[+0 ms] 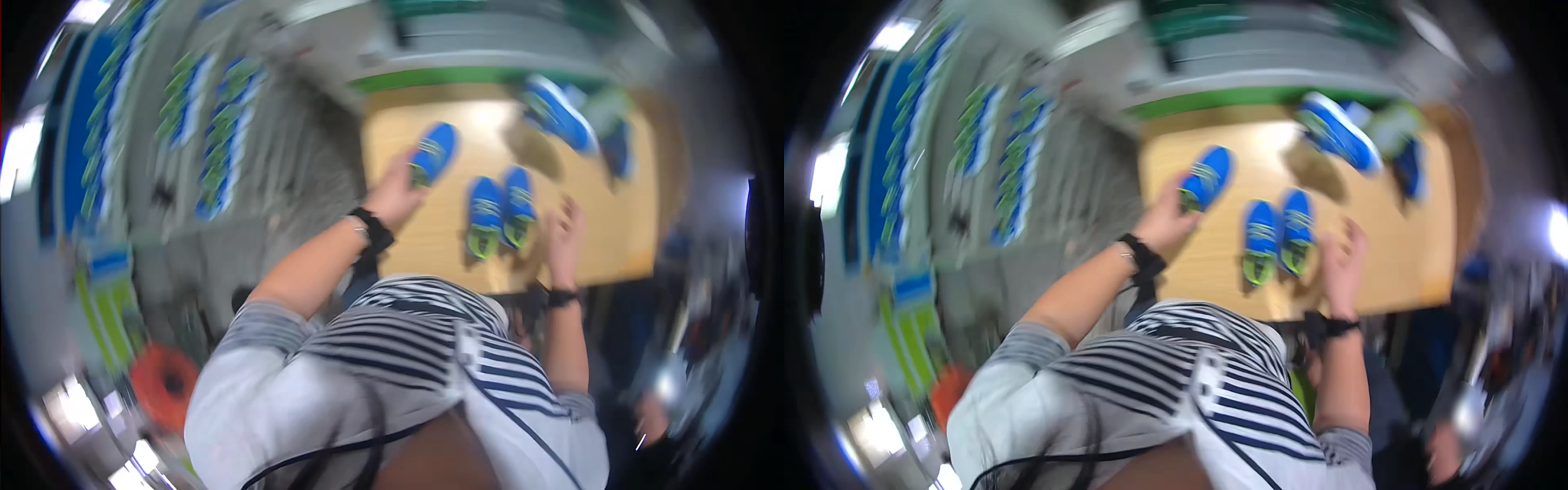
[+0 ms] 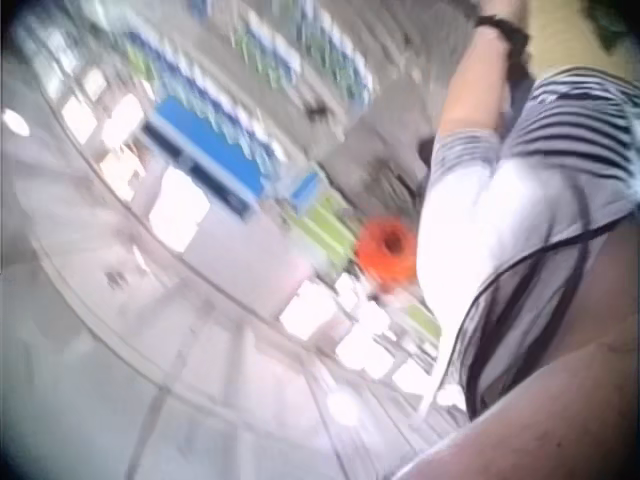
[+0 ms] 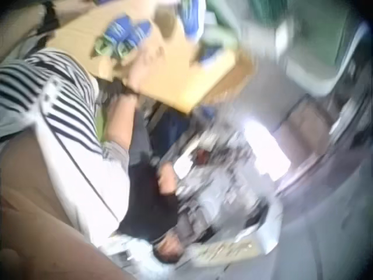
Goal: The person picks up blue and green sneakers from a conveyor belt and a wooden table, inspects them by turning them over and checking the soles, and places them back on the table or conveyor. The person handles the shoes one by one in a factory setting.
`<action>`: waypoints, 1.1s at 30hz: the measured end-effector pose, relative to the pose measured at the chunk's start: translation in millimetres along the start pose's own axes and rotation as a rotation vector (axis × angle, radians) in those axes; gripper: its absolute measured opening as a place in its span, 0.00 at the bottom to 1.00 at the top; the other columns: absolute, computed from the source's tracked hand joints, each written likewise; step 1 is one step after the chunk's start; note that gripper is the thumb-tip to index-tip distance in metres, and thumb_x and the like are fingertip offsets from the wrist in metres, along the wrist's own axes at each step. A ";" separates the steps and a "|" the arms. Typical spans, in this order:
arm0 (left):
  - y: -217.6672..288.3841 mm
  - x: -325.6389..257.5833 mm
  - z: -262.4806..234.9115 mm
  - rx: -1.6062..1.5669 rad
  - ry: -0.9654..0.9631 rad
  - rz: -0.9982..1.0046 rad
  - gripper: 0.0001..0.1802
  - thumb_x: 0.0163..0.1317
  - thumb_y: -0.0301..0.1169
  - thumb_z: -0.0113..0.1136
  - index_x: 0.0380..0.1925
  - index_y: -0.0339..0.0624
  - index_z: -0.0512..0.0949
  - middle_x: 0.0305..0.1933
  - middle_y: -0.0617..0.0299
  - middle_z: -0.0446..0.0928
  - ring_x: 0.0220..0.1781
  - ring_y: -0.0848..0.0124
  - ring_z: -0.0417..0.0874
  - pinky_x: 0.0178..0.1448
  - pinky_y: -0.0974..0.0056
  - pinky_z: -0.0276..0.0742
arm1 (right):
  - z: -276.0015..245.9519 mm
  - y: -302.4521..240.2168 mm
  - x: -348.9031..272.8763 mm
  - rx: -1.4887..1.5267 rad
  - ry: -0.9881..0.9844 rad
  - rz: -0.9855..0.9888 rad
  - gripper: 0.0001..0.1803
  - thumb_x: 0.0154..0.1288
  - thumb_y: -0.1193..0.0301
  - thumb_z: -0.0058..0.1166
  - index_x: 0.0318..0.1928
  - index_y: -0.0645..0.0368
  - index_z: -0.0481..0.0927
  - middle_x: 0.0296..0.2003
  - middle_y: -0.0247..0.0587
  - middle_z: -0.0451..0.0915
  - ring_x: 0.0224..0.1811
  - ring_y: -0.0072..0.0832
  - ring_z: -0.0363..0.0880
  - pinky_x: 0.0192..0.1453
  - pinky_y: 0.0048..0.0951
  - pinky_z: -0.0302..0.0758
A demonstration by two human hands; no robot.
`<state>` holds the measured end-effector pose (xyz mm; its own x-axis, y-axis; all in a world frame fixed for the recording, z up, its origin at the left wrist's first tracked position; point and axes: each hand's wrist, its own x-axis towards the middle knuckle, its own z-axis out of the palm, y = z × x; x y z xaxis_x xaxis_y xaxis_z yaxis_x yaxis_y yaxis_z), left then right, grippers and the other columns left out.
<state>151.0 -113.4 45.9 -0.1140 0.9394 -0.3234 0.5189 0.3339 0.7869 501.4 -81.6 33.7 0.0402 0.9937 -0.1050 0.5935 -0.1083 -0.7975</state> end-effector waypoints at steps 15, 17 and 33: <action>-168.1 -170.2 -117.7 -0.638 0.879 -0.445 0.49 0.57 0.37 0.75 0.69 0.40 0.51 0.62 0.46 0.68 0.63 0.60 0.72 0.64 0.58 0.74 | 64.5 2.4 22.3 -0.334 -0.246 -0.434 0.23 0.76 0.62 0.53 0.64 0.61 0.73 0.63 0.56 0.68 0.67 0.50 0.67 0.72 0.44 0.63; -202.2 -175.3 -137.8 -0.721 0.959 -0.455 0.49 0.57 0.35 0.74 0.69 0.38 0.50 0.62 0.47 0.67 0.63 0.61 0.73 0.63 0.58 0.74 | 67.5 1.3 23.7 -0.363 -0.225 -0.384 0.24 0.76 0.61 0.53 0.64 0.62 0.73 0.63 0.55 0.68 0.66 0.49 0.67 0.72 0.44 0.64; -393.3 -79.6 -320.6 -0.658 1.498 -0.435 0.49 0.61 0.36 0.69 0.72 0.35 0.47 0.62 0.38 0.69 0.62 0.52 0.74 0.67 0.55 0.68 | 77.8 -0.1 14.1 -0.487 -0.013 -0.227 0.24 0.76 0.63 0.52 0.64 0.66 0.72 0.57 0.59 0.73 0.59 0.49 0.75 0.65 0.44 0.71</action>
<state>-315.7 -294.4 -69.4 -0.9871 -0.1095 -0.1172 -0.1356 0.1802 0.9742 439.5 -69.9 -13.9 -0.1409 0.9896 0.0283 0.8902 0.1391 -0.4338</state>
